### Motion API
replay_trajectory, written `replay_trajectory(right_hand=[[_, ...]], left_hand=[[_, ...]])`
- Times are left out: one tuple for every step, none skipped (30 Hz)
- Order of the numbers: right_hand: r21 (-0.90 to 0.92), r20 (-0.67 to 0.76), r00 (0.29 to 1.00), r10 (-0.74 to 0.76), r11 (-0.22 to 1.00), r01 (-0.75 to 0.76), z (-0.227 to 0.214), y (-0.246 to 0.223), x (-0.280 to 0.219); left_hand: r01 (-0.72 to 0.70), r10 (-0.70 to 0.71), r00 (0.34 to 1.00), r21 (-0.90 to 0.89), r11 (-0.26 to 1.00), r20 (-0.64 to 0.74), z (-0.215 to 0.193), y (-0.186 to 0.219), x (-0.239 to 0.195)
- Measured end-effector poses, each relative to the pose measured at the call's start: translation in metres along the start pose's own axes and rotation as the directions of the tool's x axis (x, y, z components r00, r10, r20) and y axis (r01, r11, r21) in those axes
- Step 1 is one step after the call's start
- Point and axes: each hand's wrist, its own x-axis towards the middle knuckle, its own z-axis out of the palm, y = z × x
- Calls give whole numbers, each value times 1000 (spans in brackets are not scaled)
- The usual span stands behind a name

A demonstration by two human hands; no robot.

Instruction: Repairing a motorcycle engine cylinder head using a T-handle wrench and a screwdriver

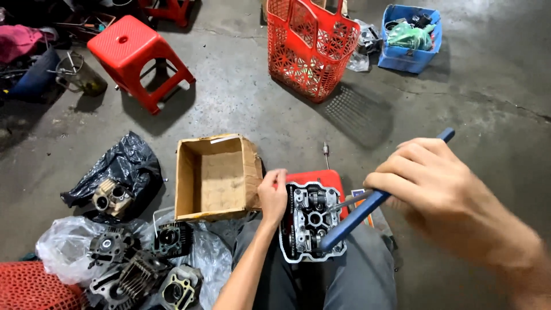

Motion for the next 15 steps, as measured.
replay_trajectory(right_hand=[[9, 12, 1000, -7, 1000, 7, -2, 0, 1], [18, 23, 1000, -14, 1000, 14, -3, 2, 2], [26, 33, 999, -25, 999, 24, -5, 3, 4], [34, 42, 998, -35, 999, 34, -6, 5, 6], [46, 57, 997, -47, 998, 44, -7, 7, 9], [57, 71, 996, -59, 997, 55, -7, 8, 13], [67, 82, 994, -71, 996, 65, -9, 11, 15], [78, 93, 992, -83, 994, 76, -12, 9, 19], [81, 103, 990, -92, 993, 84, -15, 8, 23], [85, 112, 989, -101, 992, 92, -19, 6, 27], [90, 125, 986, -109, 991, 98, -21, 6, 29], [94, 137, 984, -116, 990, 104, -23, 6, 32], [102, 151, 981, -125, 989, 110, -23, 5, 35], [110, 165, 977, -133, 987, 116, -22, 4, 37], [123, 180, 973, -143, 985, 122, -19, 4, 41]], left_hand=[[-40, 39, 999, 8, 999, 13, -1, 1, -8], [-38, 38, 999, 10, 999, 14, 2, -1, -23], [-81, 80, 996, 17, 997, 26, 5, -3, -38], [-123, 122, 992, 24, 992, 38, 7, -5, -53], [-120, 119, 992, 23, 993, 33, 4, -2, -60], [-157, 156, 987, 28, 987, 43, 1, 0, -68], [-197, 195, 979, 33, 980, 54, -2, 3, -75], [-197, 195, 980, 34, 980, 51, -8, 10, -73], [-241, 238, 969, 37, 970, 66, -12, 18, -69], [-285, 281, 956, 39, 958, 82, -17, 26, -66], [-286, 282, 956, 36, 957, 85, -20, 32, -66], [-327, 322, 941, 36, 944, 102, -23, 36, -66], [-364, 358, 926, 36, 931, 117, -27, 39, -67], [-362, 356, 927, 33, 931, 118, -27, 44, -65], [-395, 387, 913, 34, 918, 130, -28, 48, -65]])
